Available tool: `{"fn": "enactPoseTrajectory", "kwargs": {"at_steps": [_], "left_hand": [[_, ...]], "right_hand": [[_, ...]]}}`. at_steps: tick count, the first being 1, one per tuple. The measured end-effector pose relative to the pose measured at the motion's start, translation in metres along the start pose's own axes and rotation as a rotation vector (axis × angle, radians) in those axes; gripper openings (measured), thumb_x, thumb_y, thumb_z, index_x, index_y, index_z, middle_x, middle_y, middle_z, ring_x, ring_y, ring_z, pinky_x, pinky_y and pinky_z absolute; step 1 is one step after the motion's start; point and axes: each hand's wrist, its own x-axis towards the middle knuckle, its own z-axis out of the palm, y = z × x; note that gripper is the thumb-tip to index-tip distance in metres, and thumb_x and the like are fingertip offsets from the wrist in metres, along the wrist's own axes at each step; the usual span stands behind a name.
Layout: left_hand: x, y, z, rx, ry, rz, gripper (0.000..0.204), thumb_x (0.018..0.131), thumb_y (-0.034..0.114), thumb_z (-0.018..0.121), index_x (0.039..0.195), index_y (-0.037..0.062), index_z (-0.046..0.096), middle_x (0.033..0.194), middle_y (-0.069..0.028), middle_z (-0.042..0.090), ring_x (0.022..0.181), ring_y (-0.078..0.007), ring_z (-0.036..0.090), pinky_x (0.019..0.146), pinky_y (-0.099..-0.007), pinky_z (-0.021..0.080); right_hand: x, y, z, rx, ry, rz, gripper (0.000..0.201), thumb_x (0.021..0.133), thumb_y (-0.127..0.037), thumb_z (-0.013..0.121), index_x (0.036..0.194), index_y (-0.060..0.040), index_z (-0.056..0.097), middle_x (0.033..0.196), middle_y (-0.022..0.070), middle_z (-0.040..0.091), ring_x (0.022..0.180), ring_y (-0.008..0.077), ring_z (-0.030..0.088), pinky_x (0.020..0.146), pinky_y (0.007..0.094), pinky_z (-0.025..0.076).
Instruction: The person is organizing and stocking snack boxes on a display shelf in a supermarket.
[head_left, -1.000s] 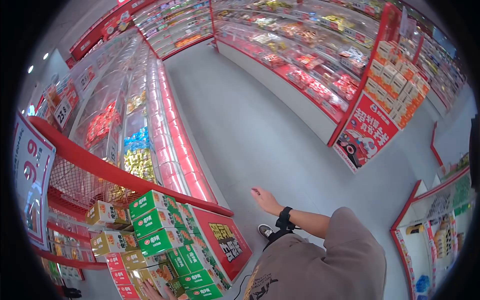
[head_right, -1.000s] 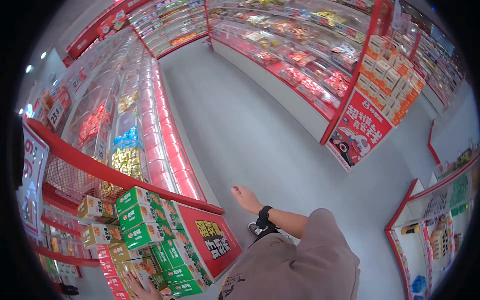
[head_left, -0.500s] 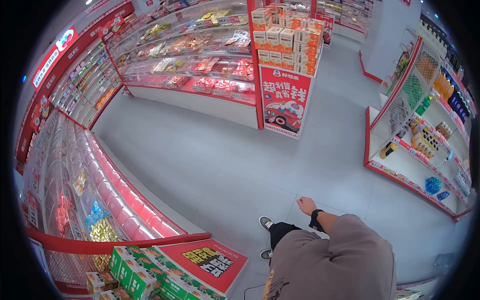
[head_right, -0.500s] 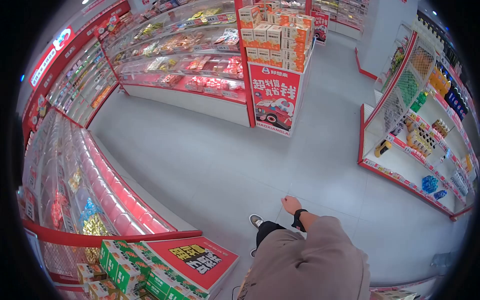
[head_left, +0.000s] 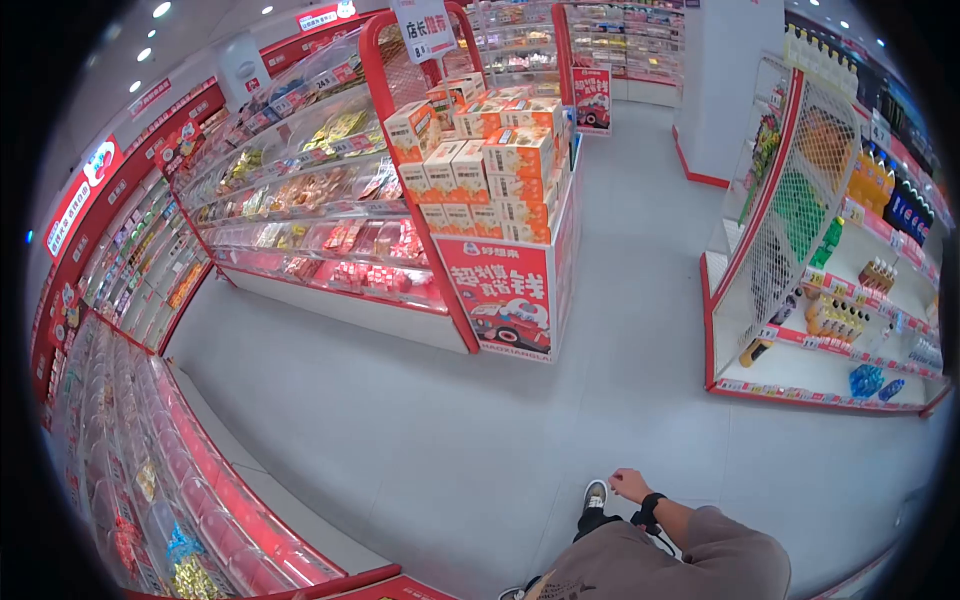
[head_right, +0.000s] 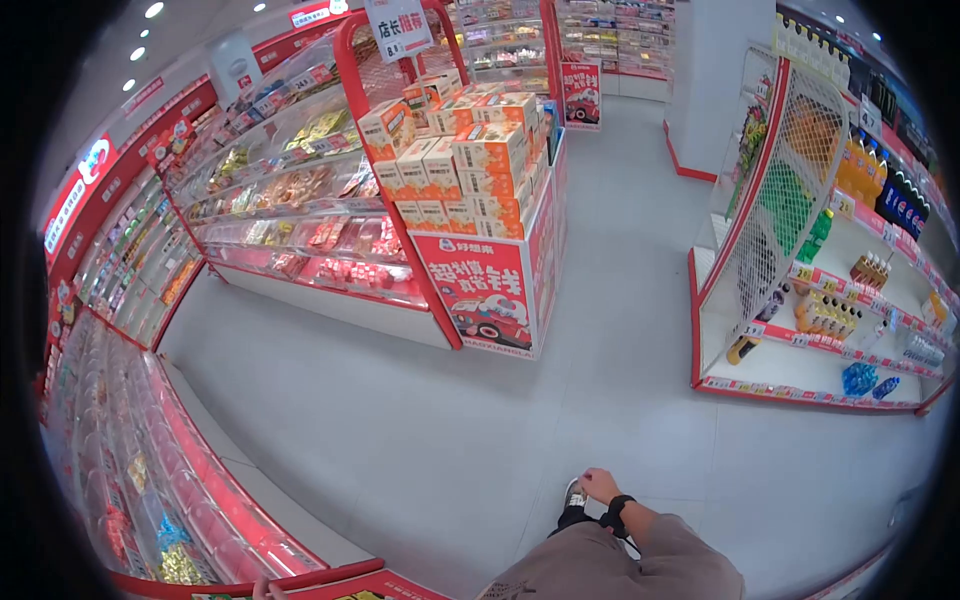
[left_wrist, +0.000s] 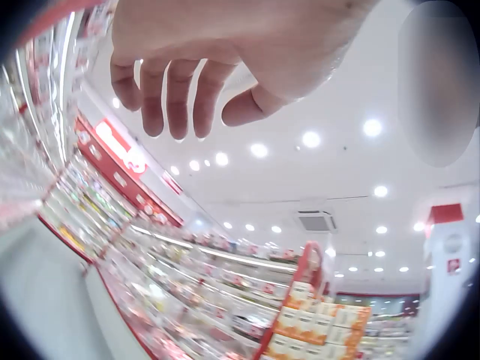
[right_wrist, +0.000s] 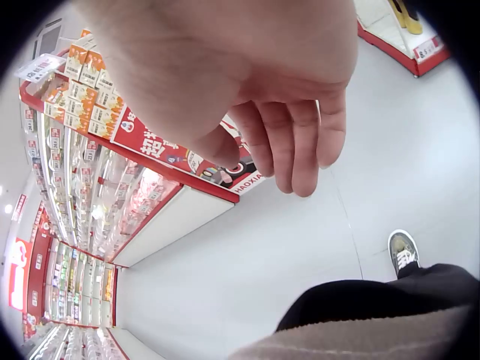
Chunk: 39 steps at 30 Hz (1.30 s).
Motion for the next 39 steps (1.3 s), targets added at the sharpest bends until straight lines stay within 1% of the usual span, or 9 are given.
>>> {"fn": "enactPoseTrajectory", "kwargs": {"at_steps": [1,3,5,11,20,22,26,31,39], "left_hand": [[-0.007,0.029,0.051,-0.057,-0.145,0.031,0.068,0.088,0.038,0.065,0.14,0.0019,0.041,0.135,-0.0194,0.05,0.123,-0.0389,0.047,0.099,-0.0501,0.042],[-0.034,0.133,0.168,-0.117,-0.191,0.419,0.021,0.081,0.001,0.058,0.101,-0.0027,0.062,0.1,-0.0134,0.063,0.089,-0.0245,0.059,0.074,-0.0328,0.046],[-0.054,0.187,0.239,-0.148,-0.376,0.583,0.023,0.08,0.001,0.059,0.102,-0.0025,0.062,0.097,-0.0138,0.065,0.087,-0.0243,0.061,0.073,-0.0333,0.048],[-0.081,0.275,0.38,-0.377,-0.722,0.585,0.026,0.08,0.002,0.061,0.106,-0.0017,0.063,0.094,-0.0129,0.067,0.086,-0.0254,0.065,0.072,-0.0342,0.049],[-0.058,0.335,0.597,-0.718,-1.351,-0.046,0.046,0.092,0.011,0.059,0.133,0.0015,0.044,0.11,-0.0112,0.063,0.092,-0.0175,0.063,0.074,-0.0295,0.053],[-0.044,0.37,0.642,-0.796,-1.294,-0.213,0.052,0.094,0.018,0.057,0.139,0.0048,0.035,0.129,-0.0167,0.052,0.104,-0.0227,0.059,0.076,-0.035,0.054],[-0.009,0.458,0.685,-1.049,-1.029,-0.172,0.062,0.096,0.028,0.055,0.146,0.0081,0.025,0.144,-0.0163,0.032,0.119,-0.0254,0.049,0.078,-0.038,0.055],[0.018,0.502,0.712,-0.982,-0.813,-0.053,0.069,0.094,0.033,0.056,0.148,0.0078,0.021,0.142,-0.016,0.033,0.114,-0.0239,0.051,0.078,-0.0363,0.056],[0.029,0.532,0.714,-0.706,-0.634,-0.013,0.066,0.095,0.041,0.051,0.147,0.0078,0.027,0.141,-0.014,0.037,0.108,-0.0191,0.055,0.065,-0.0297,0.057]], "right_hand": [[0.008,-0.001,-0.024,-0.014,-0.013,0.001,0.029,0.086,-0.024,0.06,0.095,0.0021,0.068,0.082,0.0126,0.071,0.072,0.0199,0.069,0.066,0.032,0.055],[0.019,-0.004,-0.062,-0.013,-0.012,0.007,0.029,0.086,-0.023,0.06,0.097,0.0017,0.068,0.083,0.0119,0.071,0.073,0.019,0.069,0.066,0.0317,0.055],[0.028,-0.02,-0.104,0.089,0.02,0.073,0.028,0.086,-0.023,0.061,0.097,0.0025,0.067,0.083,0.0121,0.071,0.074,0.0183,0.069,0.068,0.0311,0.055],[0.088,-0.048,-0.19,0.364,0.16,0.052,0.022,0.089,-0.016,0.062,0.099,0.0023,0.067,0.084,0.0105,0.071,0.073,0.017,0.068,0.067,0.0293,0.054],[0.23,-0.124,-0.267,0.577,0.278,-0.064,0.023,0.091,-0.016,0.062,0.104,0.0023,0.064,0.088,0.0101,0.07,0.078,0.0153,0.067,0.071,0.0274,0.052],[0.265,-0.156,-0.286,0.598,0.321,-0.15,0.026,0.091,-0.018,0.062,0.11,-0.0002,0.062,0.094,0.0095,0.07,0.082,0.0143,0.066,0.072,0.0259,0.05],[0.318,-0.238,-0.343,0.438,0.333,-0.376,0.036,0.086,-0.013,0.066,0.12,-0.0033,0.057,0.105,0.0092,0.067,0.094,0.0176,0.062,0.084,0.0322,0.049],[0.373,-0.365,-0.404,-0.16,0.382,-0.88,0.067,0.075,-0.02,0.074,0.135,-0.0098,0.048,0.141,0.0143,0.044,0.126,0.0307,0.044,0.098,0.0393,0.037],[0.496,-0.475,-0.423,-0.455,0.213,-1.473,0.079,0.068,-0.029,0.079,0.139,-0.0176,0.046,0.146,0.0083,0.042,0.133,0.0243,0.039,0.102,0.0416,0.023]]}}
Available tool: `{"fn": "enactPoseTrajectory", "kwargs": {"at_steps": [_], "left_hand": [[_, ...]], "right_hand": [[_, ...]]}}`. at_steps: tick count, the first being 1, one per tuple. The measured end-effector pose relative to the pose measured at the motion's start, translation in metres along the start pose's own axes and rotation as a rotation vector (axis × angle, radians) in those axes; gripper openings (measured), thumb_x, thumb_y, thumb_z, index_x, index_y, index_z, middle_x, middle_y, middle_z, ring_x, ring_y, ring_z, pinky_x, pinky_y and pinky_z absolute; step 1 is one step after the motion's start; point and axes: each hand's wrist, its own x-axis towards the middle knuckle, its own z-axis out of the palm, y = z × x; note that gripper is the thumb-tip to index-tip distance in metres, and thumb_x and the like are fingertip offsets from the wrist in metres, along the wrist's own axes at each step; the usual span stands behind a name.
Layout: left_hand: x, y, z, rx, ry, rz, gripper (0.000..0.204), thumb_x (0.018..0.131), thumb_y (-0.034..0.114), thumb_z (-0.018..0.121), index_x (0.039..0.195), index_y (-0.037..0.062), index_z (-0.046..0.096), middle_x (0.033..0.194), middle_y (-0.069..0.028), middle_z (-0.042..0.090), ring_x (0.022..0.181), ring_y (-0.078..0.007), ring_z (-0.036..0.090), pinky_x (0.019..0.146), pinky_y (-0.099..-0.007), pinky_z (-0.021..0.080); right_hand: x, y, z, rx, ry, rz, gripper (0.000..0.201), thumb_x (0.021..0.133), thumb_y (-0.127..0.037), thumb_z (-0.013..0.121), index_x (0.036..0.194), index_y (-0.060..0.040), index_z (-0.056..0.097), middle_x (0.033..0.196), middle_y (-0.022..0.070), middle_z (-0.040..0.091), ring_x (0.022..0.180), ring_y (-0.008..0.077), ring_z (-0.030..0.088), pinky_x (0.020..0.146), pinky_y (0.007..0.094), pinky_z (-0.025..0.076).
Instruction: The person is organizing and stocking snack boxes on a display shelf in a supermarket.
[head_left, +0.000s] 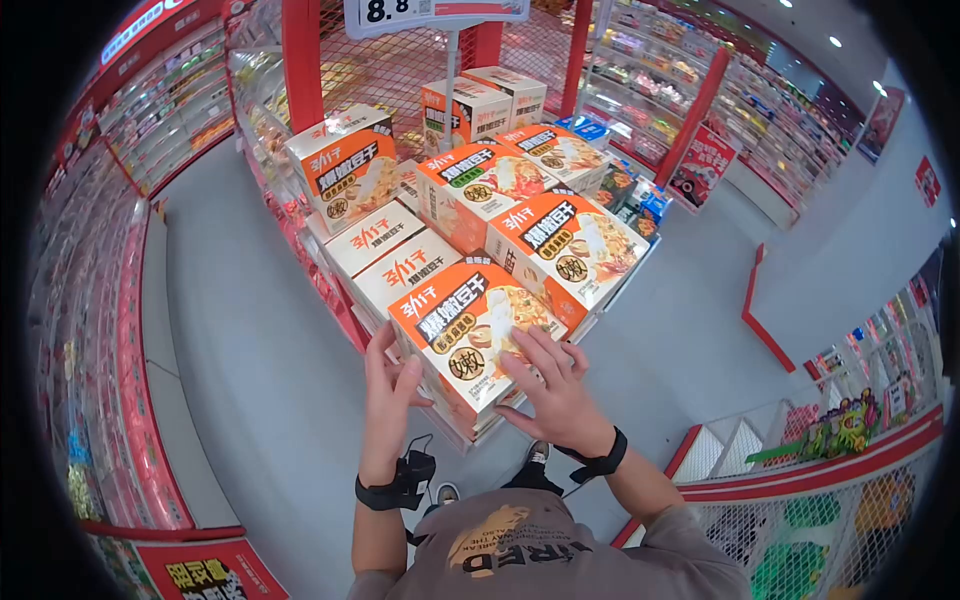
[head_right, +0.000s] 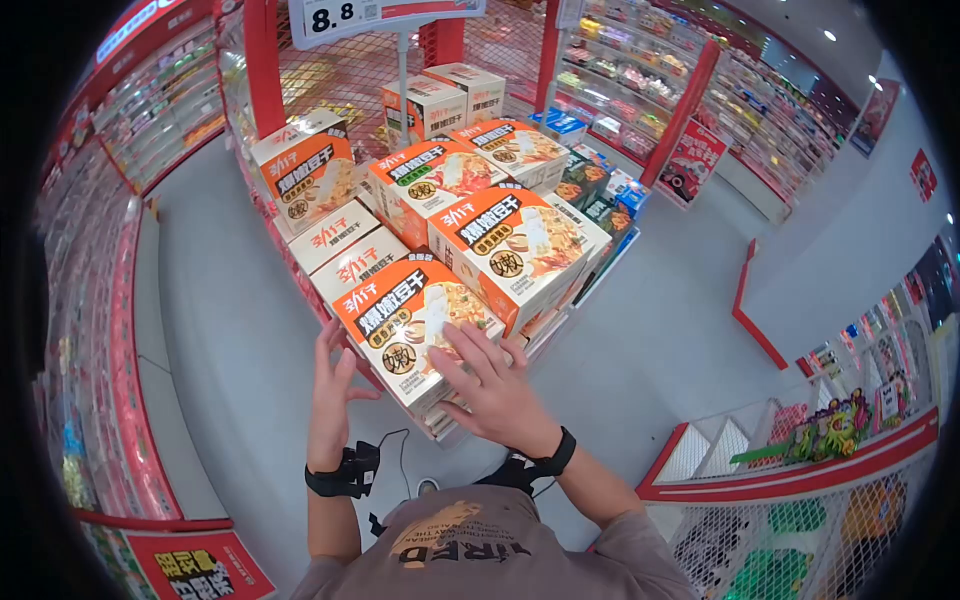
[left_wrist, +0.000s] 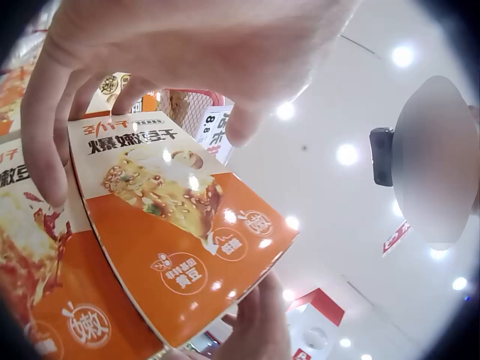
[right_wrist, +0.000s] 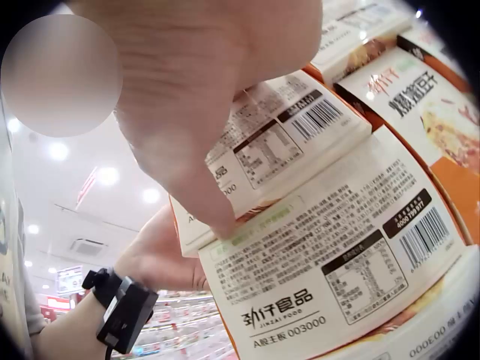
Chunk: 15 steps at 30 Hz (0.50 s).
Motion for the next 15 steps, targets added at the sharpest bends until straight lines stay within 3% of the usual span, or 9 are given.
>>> {"fn": "enactPoseTrajectory", "kwargs": {"at_steps": [3,4,7,8,10,13,15], "left_hand": [[0.01,-0.005,0.018,0.138,0.136,-0.014,0.067,0.095,0.032,0.056,0.146,0.0015,0.025,0.14,-0.0165,0.036,0.103,-0.0185,0.055,0.058,-0.0238,0.055],[0.01,-0.001,0.03,0.124,0.216,-0.076,0.066,0.093,0.031,0.058,0.143,-0.0002,0.03,0.133,-0.0153,0.041,0.1,-0.0195,0.053,0.068,-0.0275,0.055],[0.011,-0.001,0.035,0.151,0.297,-0.019,0.066,0.088,0.027,0.063,0.14,-0.0005,0.033,0.127,-0.0152,0.046,0.1,-0.0216,0.052,0.082,-0.0323,0.05],[0.006,0.008,0.042,0.054,0.361,-0.068,0.07,0.082,0.024,0.066,0.138,-0.0002,0.032,0.123,-0.0141,0.049,0.107,-0.0235,0.052,0.093,-0.0348,0.044],[-0.009,0.022,0.056,0.003,0.43,-0.001,0.074,0.079,0.024,0.069,0.137,0.0001,0.031,0.123,-0.0134,0.049,0.112,-0.0244,0.051,0.095,-0.0349,0.045],[-0.031,0.029,0.071,-0.031,0.564,0.162,0.08,0.074,0.026,0.073,0.136,0.0001,0.031,0.124,-0.014,0.049,0.118,-0.0257,0.05,0.098,-0.0363,0.044],[-0.05,0.032,0.078,0.012,0.648,0.261,0.083,0.071,0.028,0.075,0.136,-0.0002,0.031,0.125,-0.0153,0.048,0.119,-0.0269,0.05,0.1,-0.038,0.043]], "right_hand": [[0.004,0.022,0.007,0.047,0.049,-0.18,0.073,0.068,-0.032,0.08,0.134,-0.0218,0.051,0.142,0.0047,0.047,0.13,0.0211,0.041,0.096,0.0377,0.025],[0.003,0.028,0.01,0.056,0.08,-0.228,0.07,0.068,-0.033,0.081,0.132,-0.0235,0.052,0.139,0.0033,0.049,0.129,0.0202,0.042,0.094,0.0364,0.026],[0.003,0.042,0.022,0.101,0.145,-0.316,0.061,0.071,-0.031,0.078,0.128,-0.0294,0.056,0.136,-0.0023,0.052,0.125,0.0148,0.044,0.09,0.034,0.027],[0.003,0.046,0.027,0.091,0.189,-0.356,0.057,0.075,-0.03,0.073,0.129,-0.0298,0.055,0.138,-0.0029,0.05,0.125,0.0141,0.043,0.09,0.0336,0.028],[-0.001,0.052,0.034,0.071,0.271,-0.424,0.049,0.084,-0.03,0.063,0.133,-0.0308,0.053,0.141,-0.0042,0.047,0.126,0.0126,0.042,0.091,0.0328,0.029],[-0.004,0.055,0.031,0.247,0.272,-0.453,0.046,0.087,-0.029,0.061,0.132,-0.0347,0.053,0.139,-0.0063,0.048,0.124,0.0124,0.042,0.089,0.0323,0.03],[-0.005,0.05,0.033,0.262,0.371,-0.455,0.048,0.087,-0.032,0.061,0.133,-0.039,0.049,0.14,-0.0063,0.046,0.126,0.0131,0.04,0.089,0.0318,0.031]]}}
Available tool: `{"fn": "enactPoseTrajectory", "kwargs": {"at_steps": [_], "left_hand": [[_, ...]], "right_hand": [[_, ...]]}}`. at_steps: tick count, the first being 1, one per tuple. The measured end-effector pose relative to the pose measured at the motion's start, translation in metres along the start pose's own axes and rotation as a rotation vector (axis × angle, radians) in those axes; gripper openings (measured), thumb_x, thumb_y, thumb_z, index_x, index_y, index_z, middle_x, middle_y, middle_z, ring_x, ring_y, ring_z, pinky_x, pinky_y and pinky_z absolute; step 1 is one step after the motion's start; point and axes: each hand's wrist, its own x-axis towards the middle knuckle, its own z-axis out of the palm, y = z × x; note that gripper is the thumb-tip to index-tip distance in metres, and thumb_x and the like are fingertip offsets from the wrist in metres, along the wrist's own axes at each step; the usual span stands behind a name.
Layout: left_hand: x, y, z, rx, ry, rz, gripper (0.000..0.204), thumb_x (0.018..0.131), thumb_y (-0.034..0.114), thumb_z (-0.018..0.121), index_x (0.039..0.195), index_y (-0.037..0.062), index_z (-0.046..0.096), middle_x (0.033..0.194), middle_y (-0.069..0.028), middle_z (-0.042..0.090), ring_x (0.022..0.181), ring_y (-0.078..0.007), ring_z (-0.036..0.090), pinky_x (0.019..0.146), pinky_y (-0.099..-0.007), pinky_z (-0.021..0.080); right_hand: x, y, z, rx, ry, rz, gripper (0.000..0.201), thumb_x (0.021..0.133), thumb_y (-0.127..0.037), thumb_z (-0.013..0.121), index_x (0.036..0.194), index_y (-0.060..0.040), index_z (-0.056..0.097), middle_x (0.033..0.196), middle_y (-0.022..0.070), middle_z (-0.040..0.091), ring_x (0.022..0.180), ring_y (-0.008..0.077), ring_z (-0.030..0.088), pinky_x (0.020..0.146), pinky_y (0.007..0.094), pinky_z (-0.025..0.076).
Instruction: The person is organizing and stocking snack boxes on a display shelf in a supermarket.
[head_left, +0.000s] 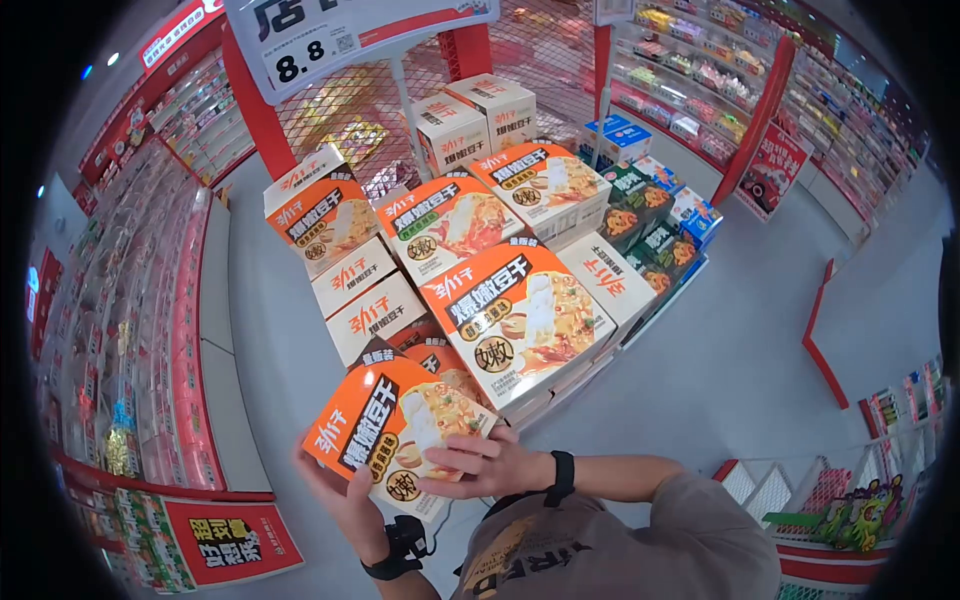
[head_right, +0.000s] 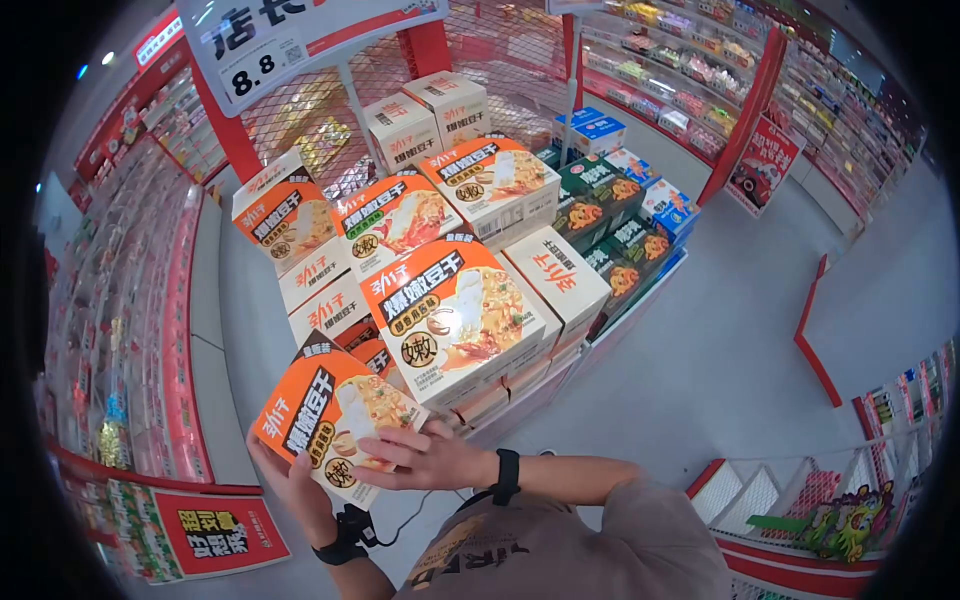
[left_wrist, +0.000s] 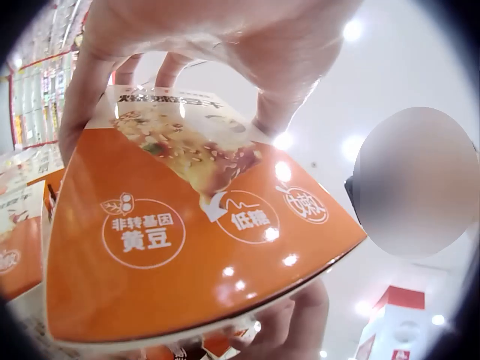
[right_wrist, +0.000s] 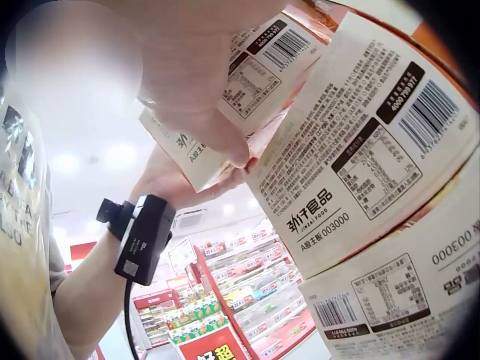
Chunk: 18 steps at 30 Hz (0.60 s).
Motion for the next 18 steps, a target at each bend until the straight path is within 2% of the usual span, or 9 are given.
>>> {"fn": "enactPoseTrajectory", "kwargs": {"at_steps": [3,4,5,8,10,13,16,17,18], "left_hand": [[-0.019,0.022,-0.008,0.012,0.109,0.147,0.084,0.07,0.031,0.075,0.134,-0.0016,0.032,0.125,-0.019,0.047,0.118,-0.0301,0.051,0.1,-0.0423,0.044],[-0.023,0.025,-0.017,0.022,0.074,0.221,0.081,0.072,0.032,0.071,0.134,-0.0028,0.033,0.125,-0.0204,0.046,0.118,-0.0315,0.052,0.099,-0.0432,0.045],[-0.024,0.028,-0.024,0.088,-0.02,0.343,0.083,0.079,0.03,0.058,0.146,-0.001,0.02,0.136,-0.0262,0.042,0.12,-0.0364,0.052,0.093,-0.0487,0.05],[-0.024,0.037,-0.025,0.101,-0.138,0.53,0.086,0.078,0.033,0.063,0.147,0.003,0.022,0.14,-0.0263,0.036,0.123,-0.0374,0.048,0.095,-0.0492,0.048],[-0.025,0.039,-0.012,0.092,-0.202,0.548,0.088,0.077,0.035,0.067,0.147,0.0056,0.023,0.142,-0.0263,0.033,0.125,-0.0381,0.046,0.097,-0.0496,0.046],[-0.025,0.042,0.03,0.108,-0.295,0.44,0.09,0.076,0.038,0.072,0.147,0.0096,0.025,0.146,-0.0264,0.027,0.128,-0.0391,0.042,0.099,-0.0501,0.043],[-0.022,0.031,0.064,0.255,-0.409,0.349,0.093,0.075,0.041,0.077,0.148,0.0135,0.026,0.15,-0.0265,0.022,0.131,-0.0401,0.038,0.101,-0.0506,0.041],[-0.018,0.025,0.069,0.338,-0.442,0.392,0.094,0.074,0.042,0.079,0.148,0.0148,0.027,0.151,-0.0265,0.02,0.132,-0.0404,0.037,0.102,-0.0508,0.04],[-0.008,0.015,0.07,0.545,-0.479,0.683,0.099,0.071,0.042,0.082,0.148,0.0147,0.027,0.153,-0.026,0.016,0.136,-0.0418,0.031,0.103,-0.0528,0.037]], "right_hand": [[0.01,-0.009,-0.013,0.008,0.08,0.032,0.053,0.09,-0.034,0.059,0.139,-0.0424,0.039,0.142,-0.0048,0.044,0.126,0.0138,0.038,0.088,0.0326,0.031],[0.014,-0.011,-0.016,-0.02,0.176,0.014,0.055,0.09,-0.035,0.058,0.14,-0.0424,0.037,0.143,-0.0044,0.043,0.126,0.014,0.038,0.089,0.0337,0.031],[0.017,-0.011,-0.021,-0.059,0.259,-0.015,0.056,0.091,-0.037,0.058,0.142,-0.0424,0.034,0.144,-0.0039,0.043,0.125,0.0142,0.039,0.089,0.0347,0.031],[0.022,-0.006,-0.04,-0.197,0.453,-0.078,0.051,0.093,-0.043,0.054,0.14,-0.0391,0.034,0.141,-0.0025,0.044,0.121,0.0143,0.042,0.093,0.0395,0.031],[0.02,0.004,-0.059,-0.237,0.522,-0.054,0.039,0.095,-0.044,0.051,0.131,-0.0358,0.04,0.134,-0.0023,0.049,0.114,0.0141,0.047,0.093,0.04,0.031],[0.001,0.031,-0.1,-0.314,0.532,-0.028,0.023,0.094,-0.042,0.051,0.111,-0.0281,0.046,0.113,0.0009,0.061,0.101,0.0171,0.055,0.095,0.0404,0.03],[-0.028,0.079,-0.14,-0.521,0.659,0.017,0.038,0.087,-0.038,0.065,0.11,-0.0156,0.045,0.115,0.0139,0.058,0.1,0.0255,0.056,0.091,0.0426,0.038],[-0.037,0.095,-0.152,-0.62,0.683,0.085,0.043,0.085,-0.035,0.069,0.111,-0.0112,0.044,0.117,0.0168,0.056,0.1,0.0278,0.056,0.091,0.0428,0.041],[-0.044,0.117,-0.159,-0.647,0.729,0.166,0.047,0.083,-0.031,0.072,0.113,-0.008,0.043,0.12,0.0191,0.054,0.103,0.0298,0.056,0.091,0.0426,0.042]]}}
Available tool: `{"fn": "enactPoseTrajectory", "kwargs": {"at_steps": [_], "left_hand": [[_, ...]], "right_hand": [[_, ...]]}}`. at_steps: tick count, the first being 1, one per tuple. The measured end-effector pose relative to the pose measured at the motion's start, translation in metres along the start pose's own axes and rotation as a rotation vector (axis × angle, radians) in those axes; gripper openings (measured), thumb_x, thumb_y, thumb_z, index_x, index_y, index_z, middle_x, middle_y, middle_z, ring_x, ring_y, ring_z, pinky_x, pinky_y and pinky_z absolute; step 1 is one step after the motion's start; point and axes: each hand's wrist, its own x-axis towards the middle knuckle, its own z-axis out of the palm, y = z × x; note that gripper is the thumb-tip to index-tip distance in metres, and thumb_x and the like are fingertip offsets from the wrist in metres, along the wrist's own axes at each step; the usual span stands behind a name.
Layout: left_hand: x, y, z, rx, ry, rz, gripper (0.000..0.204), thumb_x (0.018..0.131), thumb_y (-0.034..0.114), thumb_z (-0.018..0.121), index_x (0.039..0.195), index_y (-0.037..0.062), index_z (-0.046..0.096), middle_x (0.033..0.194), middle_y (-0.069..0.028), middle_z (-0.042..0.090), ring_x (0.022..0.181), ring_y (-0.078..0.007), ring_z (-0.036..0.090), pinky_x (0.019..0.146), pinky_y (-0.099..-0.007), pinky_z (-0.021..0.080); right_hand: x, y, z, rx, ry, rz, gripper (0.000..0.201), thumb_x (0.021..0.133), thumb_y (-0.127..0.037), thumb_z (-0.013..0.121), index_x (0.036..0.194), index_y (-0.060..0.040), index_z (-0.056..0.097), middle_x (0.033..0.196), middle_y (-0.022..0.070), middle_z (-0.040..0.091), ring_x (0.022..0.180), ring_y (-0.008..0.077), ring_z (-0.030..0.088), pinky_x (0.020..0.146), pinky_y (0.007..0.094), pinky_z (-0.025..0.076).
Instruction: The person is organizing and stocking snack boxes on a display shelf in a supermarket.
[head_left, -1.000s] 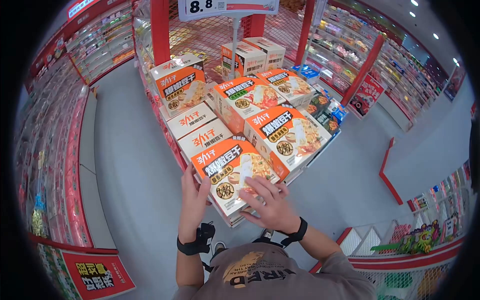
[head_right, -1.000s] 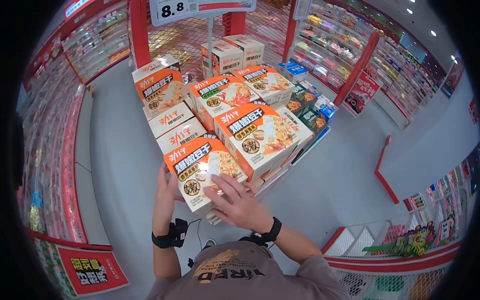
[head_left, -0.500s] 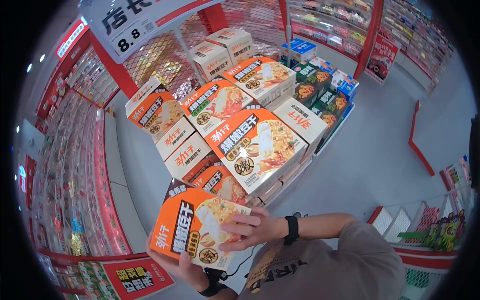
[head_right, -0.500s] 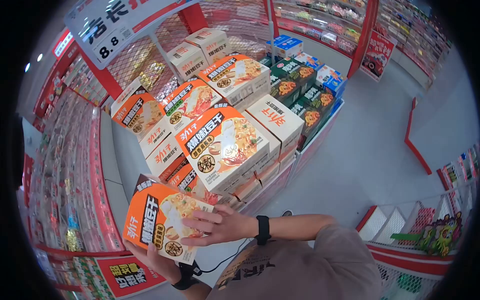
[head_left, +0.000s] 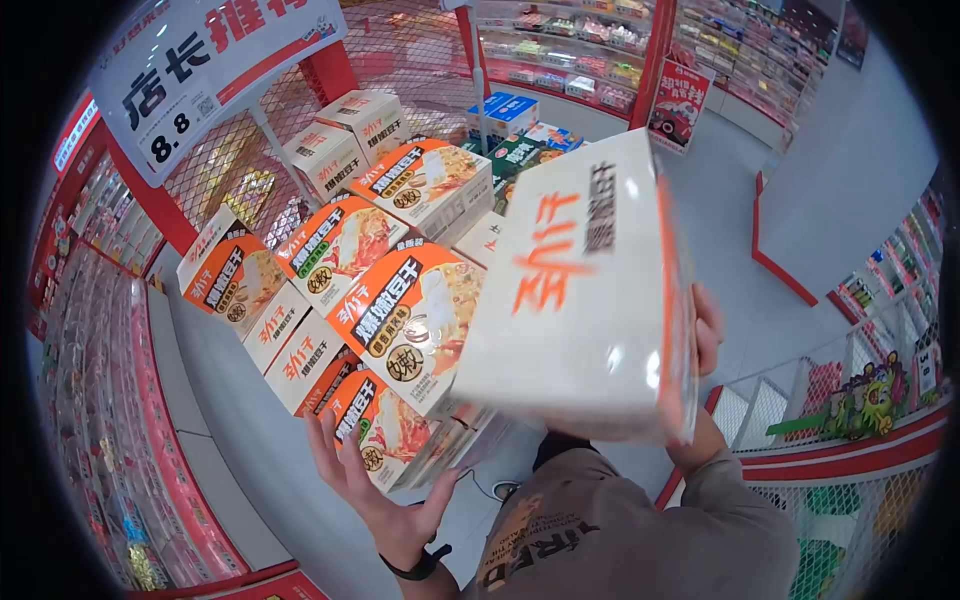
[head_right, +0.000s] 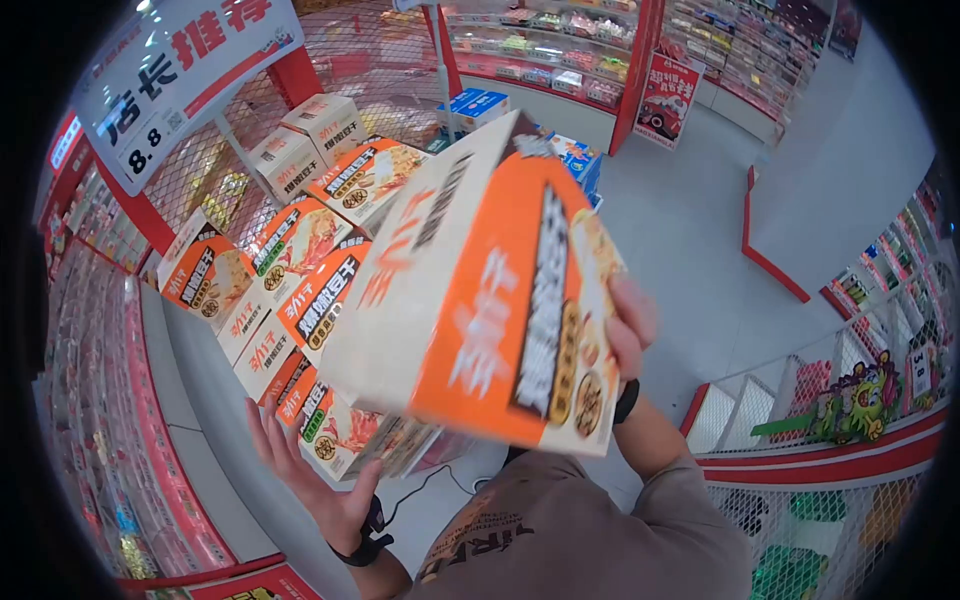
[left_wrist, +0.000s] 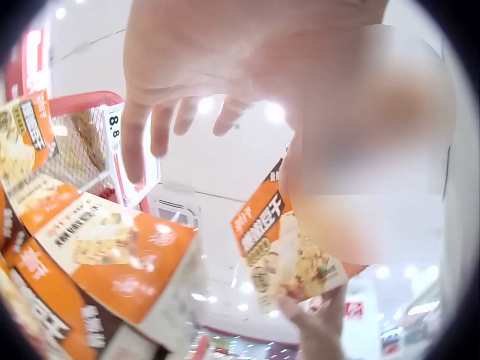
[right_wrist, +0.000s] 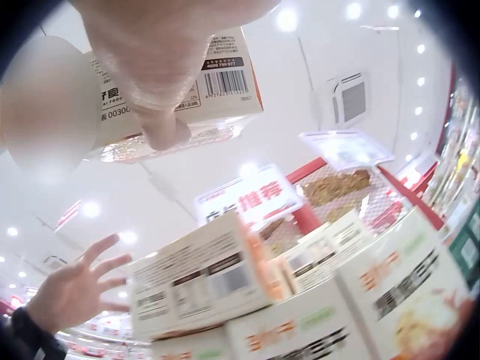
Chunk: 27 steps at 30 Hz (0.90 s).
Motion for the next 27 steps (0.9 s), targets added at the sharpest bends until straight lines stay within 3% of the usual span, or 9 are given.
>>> {"fn": "enactPoseTrajectory", "kwargs": {"at_steps": [4,7,10,14,18,19,22,26,27], "left_hand": [[0.004,-0.011,0.034,0.038,-0.013,-0.145,0.108,0.064,0.035,0.087,0.15,0.0181,0.023,0.156,-0.0232,0.007,0.141,-0.0414,0.023,0.104,-0.0547,0.038],[0.001,-0.014,0.061,0.289,0.082,0.005,0.107,0.065,0.031,0.088,0.149,0.0263,0.021,0.154,-0.0241,0.007,0.141,-0.0447,0.02,0.105,-0.058,0.038],[-0.016,-0.007,0.086,0.319,0.103,-0.049,0.092,0.067,0.019,0.087,0.139,0.0353,0.032,0.151,-0.0255,0.012,0.136,-0.0517,0.023,0.103,-0.0622,0.034],[-0.018,-0.004,0.101,0.434,0.119,-0.098,0.072,0.07,0.011,0.082,0.127,0.0297,0.041,0.144,-0.0231,0.025,0.131,-0.0519,0.033,0.1,-0.0649,0.036],[-0.024,0.005,0.103,0.463,0.14,-0.154,0.073,0.071,0.008,0.08,0.129,0.0295,0.041,0.141,-0.0205,0.032,0.128,-0.0534,0.037,0.099,-0.0648,0.038],[-0.02,0.008,0.099,0.493,0.104,-0.11,0.089,0.061,0.0,0.085,0.132,0.0242,0.037,0.144,-0.0236,0.028,0.131,-0.047,0.036,0.102,-0.0569,0.04],[-0.021,0.008,0.095,0.528,0.119,-0.07,0.071,0.073,0.015,0.08,0.13,0.0289,0.042,0.139,-0.0204,0.034,0.128,-0.0518,0.039,0.101,-0.0612,0.04],[-0.049,0.013,0.088,0.238,0.19,-0.108,0.058,0.08,0.029,0.07,0.131,0.0282,0.043,0.136,-0.0211,0.034,0.125,-0.0499,0.039,0.099,-0.0575,0.044],[-0.042,0.017,0.09,0.126,0.237,-0.014,0.06,0.079,0.03,0.07,0.132,0.0254,0.042,0.135,-0.0221,0.033,0.123,-0.0479,0.041,0.099,-0.0548,0.046]], "right_hand": [[0.018,0.084,0.025,-0.124,-0.224,0.022,0.07,0.077,-0.023,0.08,0.128,-0.0027,0.037,0.127,0.0213,0.048,0.118,0.0339,0.047,0.098,0.0446,0.041],[0.022,0.126,0.066,-0.116,-0.365,-0.011,0.082,0.066,-0.017,0.084,0.133,-0.0026,0.039,0.128,0.0192,0.048,0.119,0.0358,0.046,0.099,0.0454,0.039],[0.003,0.173,0.098,-0.054,-0.545,-0.051,0.089,0.055,-0.012,0.086,0.132,-0.0033,0.044,0.13,0.0169,0.049,0.119,0.037,0.045,0.1,0.0464,0.039],[-0.034,0.215,0.139,-0.038,-0.785,-0.08,0.087,0.054,-0.009,0.085,0.131,-0.0068,0.046,0.132,0.0145,0.048,0.123,0.0342,0.044,0.099,0.0473,0.037],[-0.047,0.219,0.151,0.024,-1.178,-0.012,0.09,0.058,-0.005,0.082,0.139,-0.0115,0.042,0.144,0.0116,0.039,0.134,0.032,0.035,0.102,0.0472,0.029],[-0.042,0.22,0.149,0.033,-1.238,0.005,0.087,0.063,-0.007,0.078,0.141,-0.0114,0.039,0.146,0.0129,0.037,0.136,0.0318,0.033,0.104,0.0487,0.025],[-0.022,0.203,0.134,0.176,-1.098,0.132,0.081,0.068,-0.011,0.074,0.141,-0.0109,0.04,0.148,0.0143,0.033,0.137,0.0309,0.031,0.105,0.049,0.023],[-0.002,0.183,0.097,0.573,-1.171,0.38,0.068,0.071,-0.018,0.072,0.133,-0.0039,0.049,0.124,0.0175,0.059,0.123,0.0302,0.05,0.099,0.0401,0.036],[0.008,0.171,0.087,0.825,-1.301,0.653,0.065,0.073,-0.02,0.072,0.131,-0.0023,0.051,0.116,0.0164,0.063,0.118,0.0293,0.053,0.096,0.0387,0.038]]}}
